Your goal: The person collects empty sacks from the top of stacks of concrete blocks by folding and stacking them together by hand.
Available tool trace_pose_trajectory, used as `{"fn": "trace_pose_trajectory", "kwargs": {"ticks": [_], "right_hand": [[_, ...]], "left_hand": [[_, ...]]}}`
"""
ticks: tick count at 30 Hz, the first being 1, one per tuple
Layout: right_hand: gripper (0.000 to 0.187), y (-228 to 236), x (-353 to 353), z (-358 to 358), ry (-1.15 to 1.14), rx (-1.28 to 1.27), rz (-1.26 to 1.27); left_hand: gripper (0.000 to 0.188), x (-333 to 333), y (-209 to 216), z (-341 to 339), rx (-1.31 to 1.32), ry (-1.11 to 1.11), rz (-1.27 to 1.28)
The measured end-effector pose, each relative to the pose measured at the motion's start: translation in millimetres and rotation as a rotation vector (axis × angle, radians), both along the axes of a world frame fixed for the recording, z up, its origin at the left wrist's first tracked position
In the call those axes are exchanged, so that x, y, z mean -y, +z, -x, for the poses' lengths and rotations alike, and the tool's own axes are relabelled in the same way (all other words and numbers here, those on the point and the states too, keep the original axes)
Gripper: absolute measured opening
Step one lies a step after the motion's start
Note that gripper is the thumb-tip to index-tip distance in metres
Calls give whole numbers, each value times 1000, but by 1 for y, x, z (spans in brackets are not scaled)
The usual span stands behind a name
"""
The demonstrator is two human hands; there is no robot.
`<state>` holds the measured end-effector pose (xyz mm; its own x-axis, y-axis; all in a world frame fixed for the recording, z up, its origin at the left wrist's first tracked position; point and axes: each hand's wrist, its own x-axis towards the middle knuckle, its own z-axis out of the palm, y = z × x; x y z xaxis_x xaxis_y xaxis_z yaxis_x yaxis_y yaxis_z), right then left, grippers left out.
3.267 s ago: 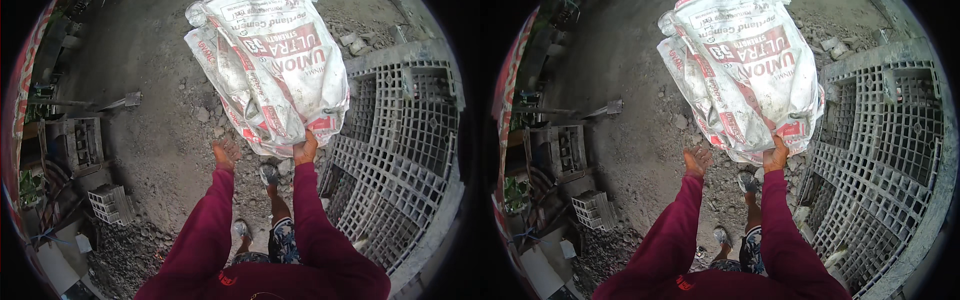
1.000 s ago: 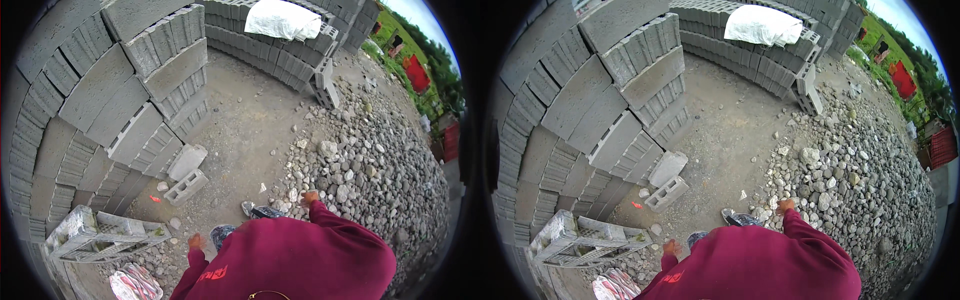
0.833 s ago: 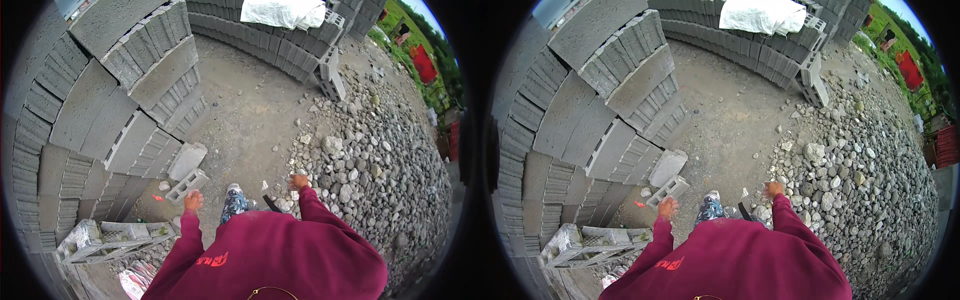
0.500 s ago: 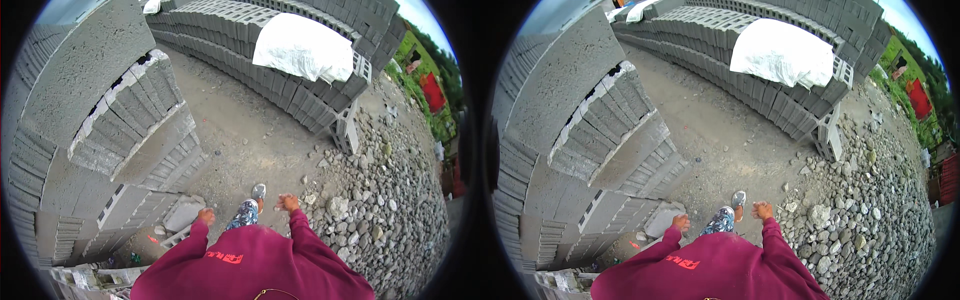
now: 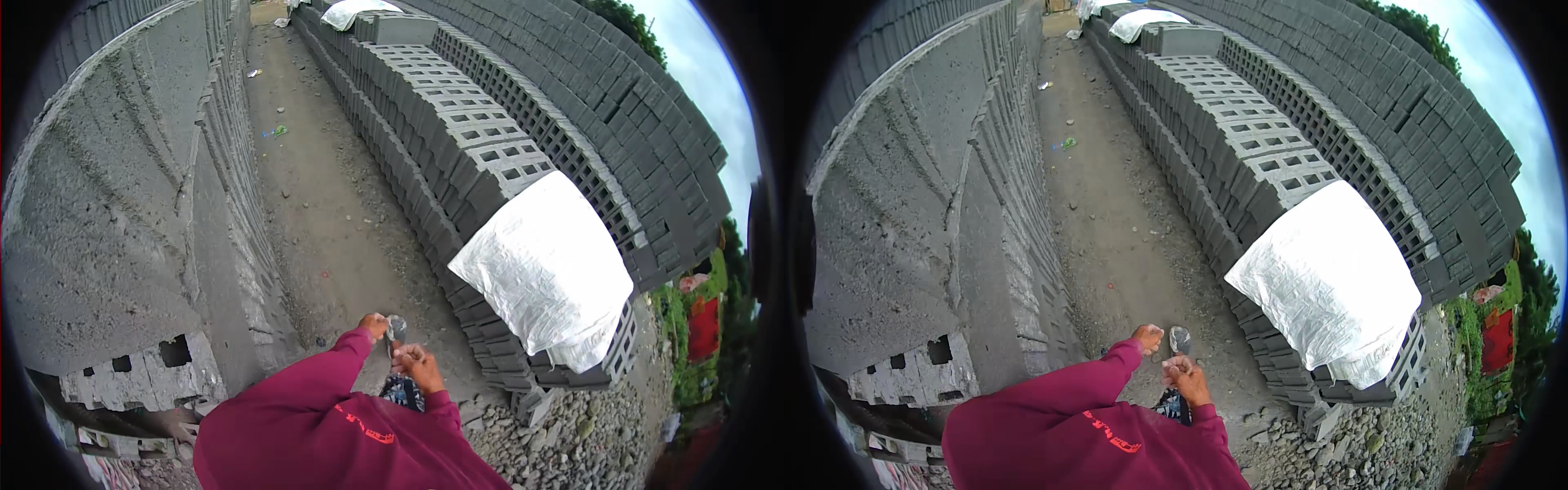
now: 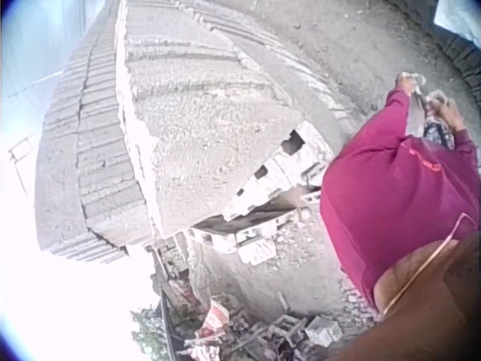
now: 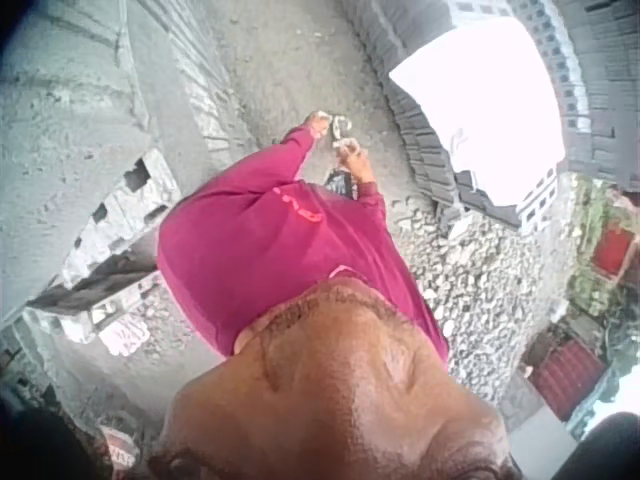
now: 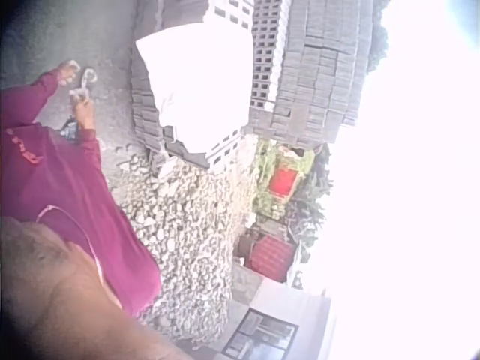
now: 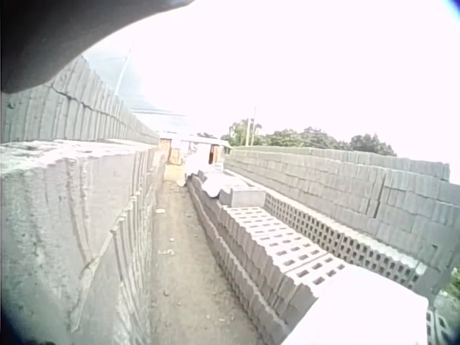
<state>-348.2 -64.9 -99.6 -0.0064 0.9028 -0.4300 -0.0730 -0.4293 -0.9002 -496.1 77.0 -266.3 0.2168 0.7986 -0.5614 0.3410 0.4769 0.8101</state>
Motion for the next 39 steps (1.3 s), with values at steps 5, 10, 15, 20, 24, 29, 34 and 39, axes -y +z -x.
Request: {"fn": "trace_pose_trajectory", "kwargs": {"ticks": [5,10,15,20,24,29,34,39], "right_hand": [[15,10,-214,-14,323,4,-16],[22,38,-429,-14,307,105,70],[24,65,-639,80,441,65,-93],[25,31,-787,131,458,81,16],[25,23,-882,164,534,237,148],[24,51,-1001,186,482,190,221],[24,32,-1155,213,342,125,235],[21,47,-1331,257,228,150,197]], "left_hand": [[41,-142,-26,45,-199,170,105],[33,-221,9,123,-6,588,109],[27,-234,-52,256,-278,938,36],[27,-276,-62,278,-15,1036,623],[23,-403,-41,329,293,1103,685],[24,-633,-3,381,122,988,517],[38,-875,22,449,200,913,156],[46,-1060,17,500,78,836,185]]}}
